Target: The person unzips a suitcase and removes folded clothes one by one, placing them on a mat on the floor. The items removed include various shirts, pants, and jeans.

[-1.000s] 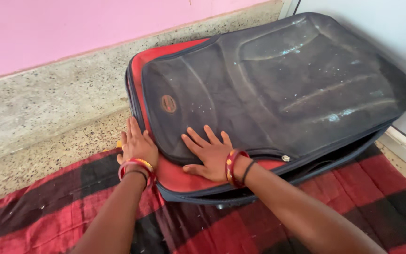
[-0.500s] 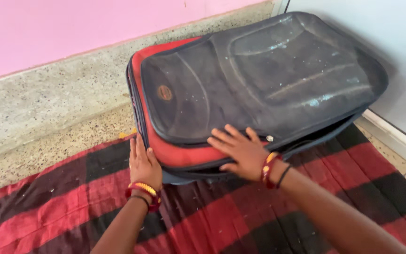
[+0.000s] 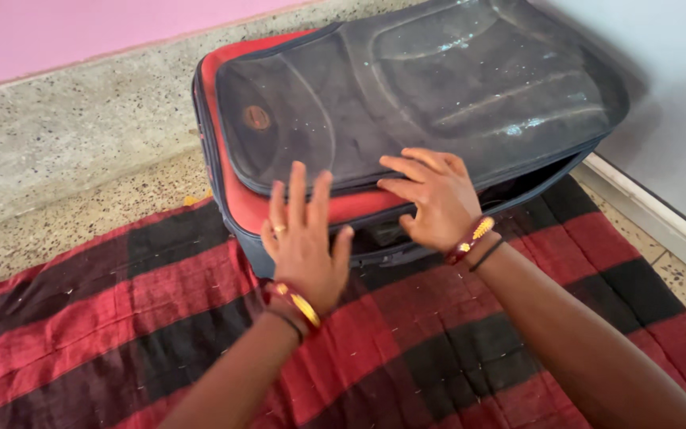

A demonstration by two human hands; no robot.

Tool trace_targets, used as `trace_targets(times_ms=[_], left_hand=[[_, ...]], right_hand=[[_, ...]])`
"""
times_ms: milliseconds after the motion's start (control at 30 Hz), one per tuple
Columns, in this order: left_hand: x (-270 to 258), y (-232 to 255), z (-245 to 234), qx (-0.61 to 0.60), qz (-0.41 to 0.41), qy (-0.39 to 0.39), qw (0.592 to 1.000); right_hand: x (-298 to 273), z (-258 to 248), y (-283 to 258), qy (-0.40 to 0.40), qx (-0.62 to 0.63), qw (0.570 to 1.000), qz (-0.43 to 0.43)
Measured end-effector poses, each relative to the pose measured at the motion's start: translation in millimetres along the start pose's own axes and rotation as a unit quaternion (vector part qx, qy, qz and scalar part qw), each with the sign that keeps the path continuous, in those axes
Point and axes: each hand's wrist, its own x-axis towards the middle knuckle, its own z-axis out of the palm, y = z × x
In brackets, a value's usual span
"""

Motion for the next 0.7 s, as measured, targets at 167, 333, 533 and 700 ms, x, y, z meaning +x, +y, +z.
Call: trace_targets(times_ms=[167,333,533,700], left_hand=[[-9,25,-5,0.068,0.104,-0.021,0.992],[37,16,-13,0.185,0.166,0.031,0.968],[91,2,-24,0.324,0.189,0.046,0.926],[130,5,-28,0.335,0.166,0.101,0.922]], right_hand=[[12,-39,2,0.158,-0.034,0.987,0.001],[39,-62,10,0.251,-0.024,0.967,0.019],[42,-45,6,0.318,0.039,0.947,0.034],[6,7,8,0.234,0.076,0.968,0.044]])
